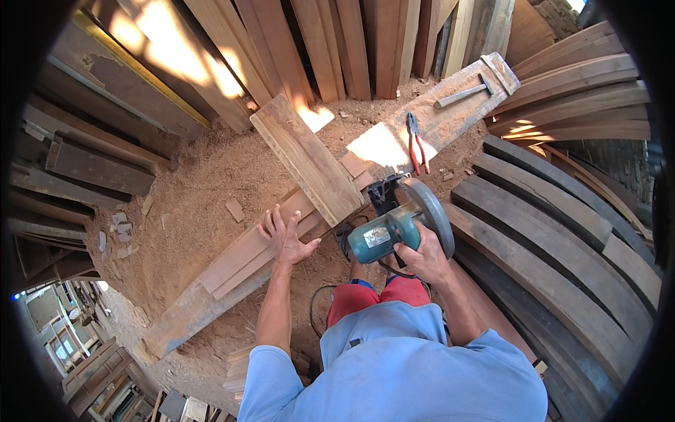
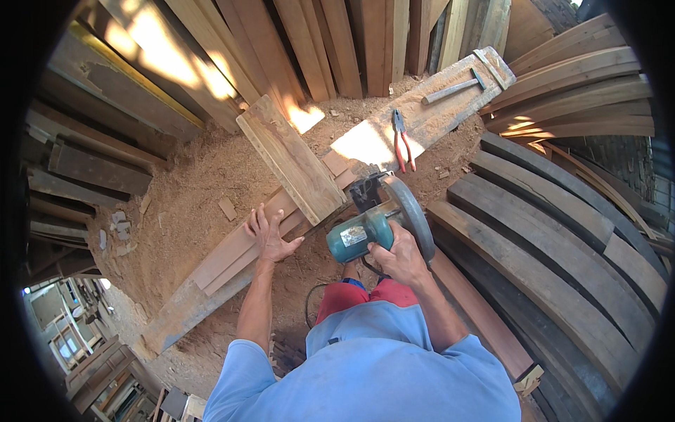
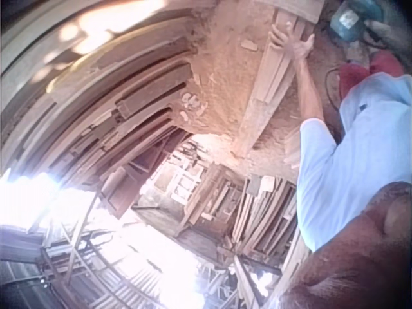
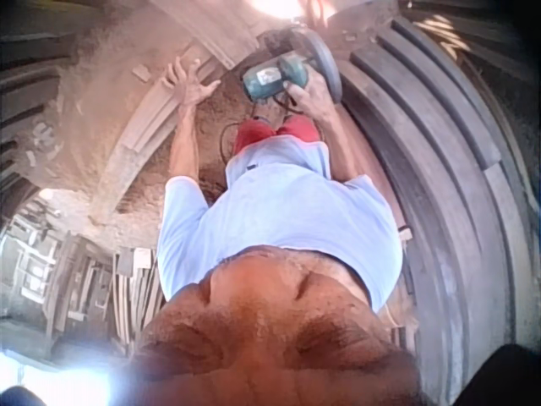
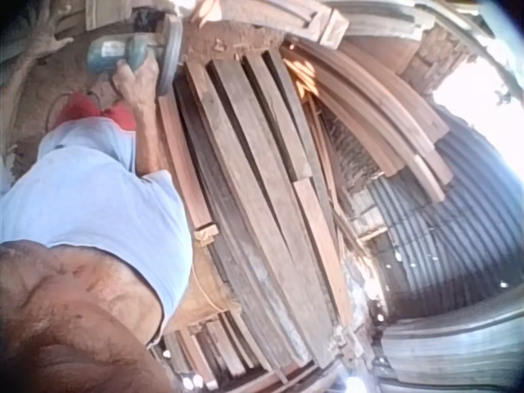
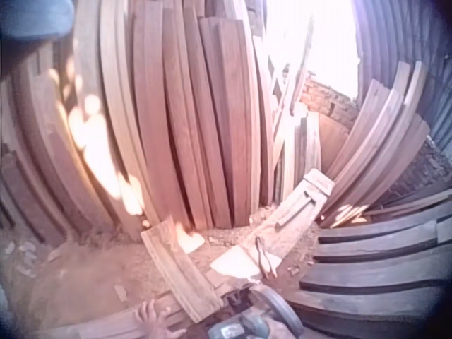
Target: The person uses a handheld circular saw to cut a long wooden plank resting on a makeshift support. They make several cuts along the plank, adjusting the wood's position between cuts. The person also uses pliers to adjust the saw's blade guard during the process.
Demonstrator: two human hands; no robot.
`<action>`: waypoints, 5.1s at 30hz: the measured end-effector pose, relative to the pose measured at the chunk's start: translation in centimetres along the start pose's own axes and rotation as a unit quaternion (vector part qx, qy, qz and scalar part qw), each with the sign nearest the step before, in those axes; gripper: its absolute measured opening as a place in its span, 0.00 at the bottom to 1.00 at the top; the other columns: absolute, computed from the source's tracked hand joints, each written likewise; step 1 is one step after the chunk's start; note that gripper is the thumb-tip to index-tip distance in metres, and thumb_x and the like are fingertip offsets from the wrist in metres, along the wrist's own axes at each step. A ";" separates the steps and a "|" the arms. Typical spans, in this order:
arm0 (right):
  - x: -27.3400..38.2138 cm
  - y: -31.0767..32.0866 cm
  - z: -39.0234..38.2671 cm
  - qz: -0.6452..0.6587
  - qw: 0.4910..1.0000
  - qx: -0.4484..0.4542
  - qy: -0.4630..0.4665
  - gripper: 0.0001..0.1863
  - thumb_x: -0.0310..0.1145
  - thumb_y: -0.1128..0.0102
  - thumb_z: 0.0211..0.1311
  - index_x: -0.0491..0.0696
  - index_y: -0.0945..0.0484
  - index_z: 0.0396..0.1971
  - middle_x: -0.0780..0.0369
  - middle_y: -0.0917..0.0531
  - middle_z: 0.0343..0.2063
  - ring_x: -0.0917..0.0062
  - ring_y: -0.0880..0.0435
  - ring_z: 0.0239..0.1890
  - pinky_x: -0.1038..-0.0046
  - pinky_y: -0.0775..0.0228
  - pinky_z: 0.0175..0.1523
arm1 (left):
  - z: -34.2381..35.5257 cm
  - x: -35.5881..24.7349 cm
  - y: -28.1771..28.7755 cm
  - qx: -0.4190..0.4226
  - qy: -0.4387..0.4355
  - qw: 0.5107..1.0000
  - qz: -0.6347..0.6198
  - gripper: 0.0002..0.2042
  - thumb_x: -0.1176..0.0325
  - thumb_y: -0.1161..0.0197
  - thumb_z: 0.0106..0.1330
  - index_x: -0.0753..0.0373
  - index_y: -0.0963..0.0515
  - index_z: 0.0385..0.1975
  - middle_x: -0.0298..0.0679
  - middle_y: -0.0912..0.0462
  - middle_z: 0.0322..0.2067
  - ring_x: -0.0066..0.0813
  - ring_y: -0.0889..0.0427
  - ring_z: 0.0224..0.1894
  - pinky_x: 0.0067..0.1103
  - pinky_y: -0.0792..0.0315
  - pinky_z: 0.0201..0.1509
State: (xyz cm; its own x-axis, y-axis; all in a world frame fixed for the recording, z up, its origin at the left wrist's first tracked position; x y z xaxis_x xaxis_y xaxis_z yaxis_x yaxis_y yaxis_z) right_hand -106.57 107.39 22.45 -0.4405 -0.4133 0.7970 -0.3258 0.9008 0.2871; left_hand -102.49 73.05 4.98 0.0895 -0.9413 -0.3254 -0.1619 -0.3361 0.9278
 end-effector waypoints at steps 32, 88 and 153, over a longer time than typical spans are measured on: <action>1.7 -1.4 -0.3 0.042 0.999 0.031 0.011 0.19 0.33 0.34 0.59 0.37 0.21 0.46 0.54 0.16 0.35 0.68 0.17 0.38 0.64 0.25 0.50 | 0.1 -0.2 0.5 0.030 0.018 0.999 0.004 0.51 0.43 0.14 0.36 0.40 0.32 0.67 0.56 0.50 0.78 0.65 0.59 0.80 0.69 0.70 0.75; 6.0 -11.0 9.2 -0.026 0.986 0.131 0.104 0.20 0.33 0.34 0.61 0.37 0.22 0.49 0.48 0.14 0.40 0.58 0.14 0.46 0.59 0.25 0.55 | 0.8 -1.0 1.9 0.049 0.043 0.998 0.019 0.46 0.42 0.18 0.41 0.40 0.24 0.67 0.53 0.45 0.74 0.64 0.54 0.78 0.68 0.63 0.75; 0.1 0.6 -0.4 0.073 0.997 0.022 -0.019 0.14 0.31 0.34 0.58 0.40 0.23 0.40 0.61 0.21 0.28 0.74 0.22 0.32 0.67 0.26 0.43 | 0.4 -2.3 0.0 0.075 -0.102 0.992 0.015 0.39 0.58 0.20 0.51 0.28 0.26 0.68 0.64 0.66 0.81 0.75 0.71 0.81 0.73 0.70 0.74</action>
State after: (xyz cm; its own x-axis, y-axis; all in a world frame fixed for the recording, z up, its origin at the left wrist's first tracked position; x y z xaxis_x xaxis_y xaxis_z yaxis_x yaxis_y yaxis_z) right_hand -106.44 107.97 22.91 -0.5168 -0.2843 0.8075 -0.2928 0.9451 0.1453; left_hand -103.05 75.18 5.62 -0.1166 -0.9323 -0.3423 -0.3080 -0.2937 0.9049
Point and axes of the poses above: each hand's wrist, its own z-axis towards the middle knuckle, its own y-axis out of the back of the hand, x = y × z, the point moved 4 cm from there along z, towards the middle knuckle
